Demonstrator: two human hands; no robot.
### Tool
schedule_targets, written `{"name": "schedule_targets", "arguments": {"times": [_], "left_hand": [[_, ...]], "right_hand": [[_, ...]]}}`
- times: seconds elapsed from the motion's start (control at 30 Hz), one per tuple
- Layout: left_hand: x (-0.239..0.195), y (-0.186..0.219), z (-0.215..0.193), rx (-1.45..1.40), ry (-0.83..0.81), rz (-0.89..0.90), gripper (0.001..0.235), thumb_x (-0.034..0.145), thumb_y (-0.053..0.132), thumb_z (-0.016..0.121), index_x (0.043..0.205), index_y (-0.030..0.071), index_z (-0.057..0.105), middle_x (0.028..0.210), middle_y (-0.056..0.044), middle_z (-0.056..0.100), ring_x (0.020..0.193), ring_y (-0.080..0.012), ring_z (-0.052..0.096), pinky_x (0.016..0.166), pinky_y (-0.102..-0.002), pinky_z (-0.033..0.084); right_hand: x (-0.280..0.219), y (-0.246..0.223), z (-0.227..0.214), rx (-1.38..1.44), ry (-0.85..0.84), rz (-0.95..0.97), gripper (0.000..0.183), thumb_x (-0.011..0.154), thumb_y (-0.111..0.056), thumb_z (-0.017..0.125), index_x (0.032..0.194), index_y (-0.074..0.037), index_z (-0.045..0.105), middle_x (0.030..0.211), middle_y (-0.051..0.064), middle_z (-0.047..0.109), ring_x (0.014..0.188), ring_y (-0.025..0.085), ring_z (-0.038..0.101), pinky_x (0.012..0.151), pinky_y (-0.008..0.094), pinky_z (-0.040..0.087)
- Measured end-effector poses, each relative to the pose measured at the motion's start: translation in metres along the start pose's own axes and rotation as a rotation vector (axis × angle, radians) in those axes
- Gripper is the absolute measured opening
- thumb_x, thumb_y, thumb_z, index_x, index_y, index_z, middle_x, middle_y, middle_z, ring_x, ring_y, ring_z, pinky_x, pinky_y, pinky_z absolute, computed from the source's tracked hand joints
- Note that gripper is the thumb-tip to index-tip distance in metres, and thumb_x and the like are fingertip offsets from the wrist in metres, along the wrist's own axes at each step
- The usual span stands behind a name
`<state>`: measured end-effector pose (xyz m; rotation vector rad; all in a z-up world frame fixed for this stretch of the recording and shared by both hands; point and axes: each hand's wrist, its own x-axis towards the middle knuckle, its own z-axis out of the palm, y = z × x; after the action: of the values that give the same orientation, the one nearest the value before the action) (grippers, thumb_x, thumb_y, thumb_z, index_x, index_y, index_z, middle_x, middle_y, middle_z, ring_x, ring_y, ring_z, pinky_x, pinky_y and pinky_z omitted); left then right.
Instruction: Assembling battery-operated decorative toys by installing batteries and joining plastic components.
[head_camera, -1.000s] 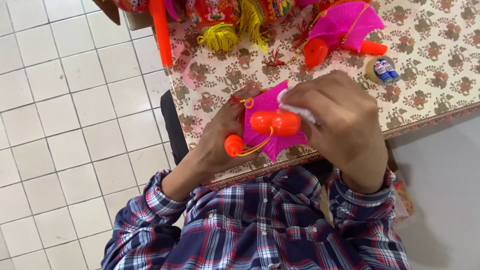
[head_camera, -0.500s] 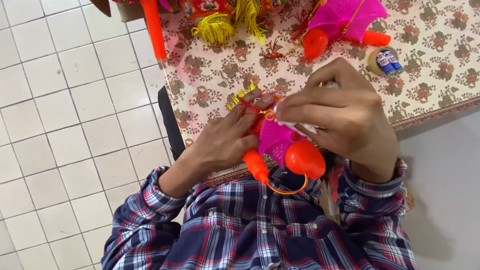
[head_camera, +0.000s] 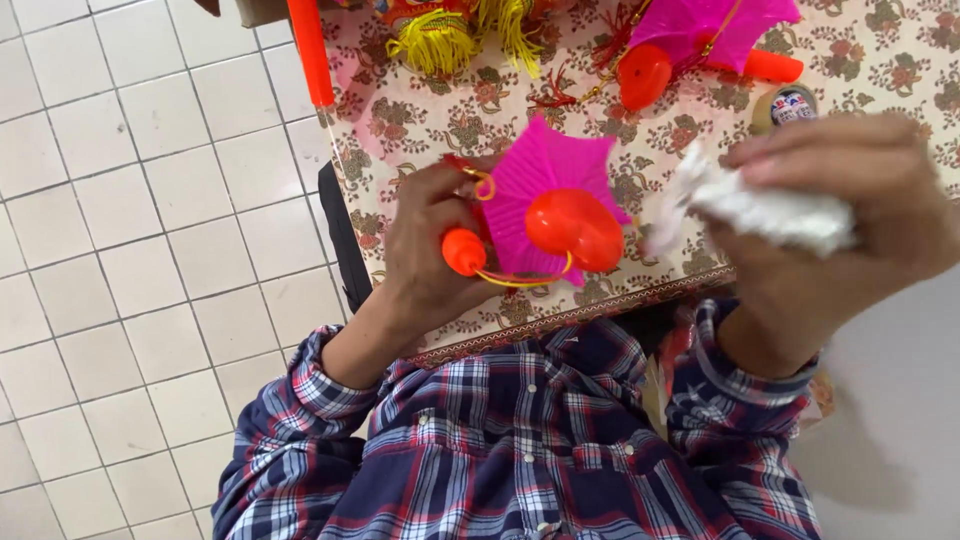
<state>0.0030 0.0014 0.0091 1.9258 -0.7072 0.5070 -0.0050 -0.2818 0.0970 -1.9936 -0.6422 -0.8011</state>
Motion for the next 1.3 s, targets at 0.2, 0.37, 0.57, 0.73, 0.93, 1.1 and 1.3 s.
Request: {"name": "schedule_targets", "arguments": {"times": [0.2, 0.37, 0.57, 0.73, 0.93, 1.1, 1.3], "left_hand": [[-0.006, 0.005, 0.003, 0.210, 0.062, -0.122, 0.081, 0.065, 0.058, 0.096, 0.107, 0.006, 0.051, 0.123, -0.018, 0.052, 0.115, -0.0367, 0.057, 0.089, -0.050, 0.052], [-0.010, 0.002, 0.002, 0.280, 0.125, -0.084, 0.077, 0.076, 0.041, 0.100, 0.121, 0.009, 0.046, 0.126, -0.018, 0.057, 0.112, -0.0368, 0.060, 0.088, -0.049, 0.050], [-0.004, 0.009, 0.000, 0.289, 0.120, -0.117, 0.065, 0.079, 0.028, 0.090, 0.120, 0.007, 0.044, 0.128, -0.019, 0.056, 0.108, -0.0359, 0.059, 0.084, -0.046, 0.047], [-0.003, 0.011, 0.006, 0.361, 0.117, -0.104, 0.061, 0.087, 0.040, 0.094, 0.114, 0.007, 0.050, 0.133, -0.015, 0.059, 0.104, -0.0358, 0.060, 0.074, -0.045, 0.049], [0.005, 0.018, 0.004, 0.622, 0.256, 0.134, 0.034, 0.101, 0.032, 0.069, 0.101, 0.009, 0.044, 0.105, -0.018, 0.063, 0.081, -0.0373, 0.065, 0.067, -0.046, 0.054], [-0.007, 0.006, 0.002, 0.371, 0.189, -0.096, 0.051, 0.084, 0.030, 0.094, 0.110, 0.007, 0.056, 0.122, -0.015, 0.059, 0.101, -0.0344, 0.058, 0.081, -0.043, 0.048], [0.010, 0.004, -0.004, -0.228, 0.212, -0.184, 0.063, 0.096, 0.028, 0.070, 0.137, 0.005, 0.028, 0.113, -0.013, 0.051, 0.093, -0.0247, 0.060, 0.070, -0.031, 0.055]], "right_hand": [[0.000, -0.031, 0.037, -0.055, -0.289, -0.179, 0.031, 0.086, -0.013, 0.096, 0.098, 0.003, 0.071, 0.085, 0.020, 0.076, 0.073, 0.027, 0.077, 0.060, 0.034, 0.065], [0.006, -0.053, 0.060, -0.328, -0.363, -0.194, 0.023, 0.092, 0.001, 0.091, 0.082, 0.005, 0.071, 0.080, 0.017, 0.069, 0.078, 0.032, 0.067, 0.065, 0.040, 0.057], [0.010, -0.055, 0.052, -0.086, -0.501, -0.146, 0.014, 0.091, -0.005, 0.086, 0.098, 0.002, 0.077, 0.096, 0.012, 0.078, 0.085, 0.028, 0.068, 0.073, 0.038, 0.058], [-0.006, -0.031, 0.064, -0.118, -0.151, -0.339, 0.025, 0.085, -0.016, 0.096, 0.094, -0.003, 0.077, 0.088, 0.013, 0.078, 0.073, 0.025, 0.071, 0.062, 0.033, 0.057], [0.018, -0.075, 0.071, -0.445, -0.381, -0.226, 0.006, 0.100, -0.002, 0.081, 0.099, 0.003, 0.079, 0.089, 0.011, 0.077, 0.069, 0.026, 0.057, 0.061, 0.034, 0.048], [-0.007, -0.031, 0.058, 0.315, -0.305, -0.295, 0.026, 0.084, 0.002, 0.087, 0.103, 0.000, 0.068, 0.099, 0.017, 0.077, 0.089, 0.024, 0.082, 0.072, 0.029, 0.067], [-0.004, -0.016, 0.046, -0.248, -0.109, 0.084, 0.011, 0.107, 0.001, 0.073, 0.110, 0.011, 0.070, 0.100, 0.027, 0.074, 0.094, 0.037, 0.073, 0.085, 0.047, 0.058]]}}
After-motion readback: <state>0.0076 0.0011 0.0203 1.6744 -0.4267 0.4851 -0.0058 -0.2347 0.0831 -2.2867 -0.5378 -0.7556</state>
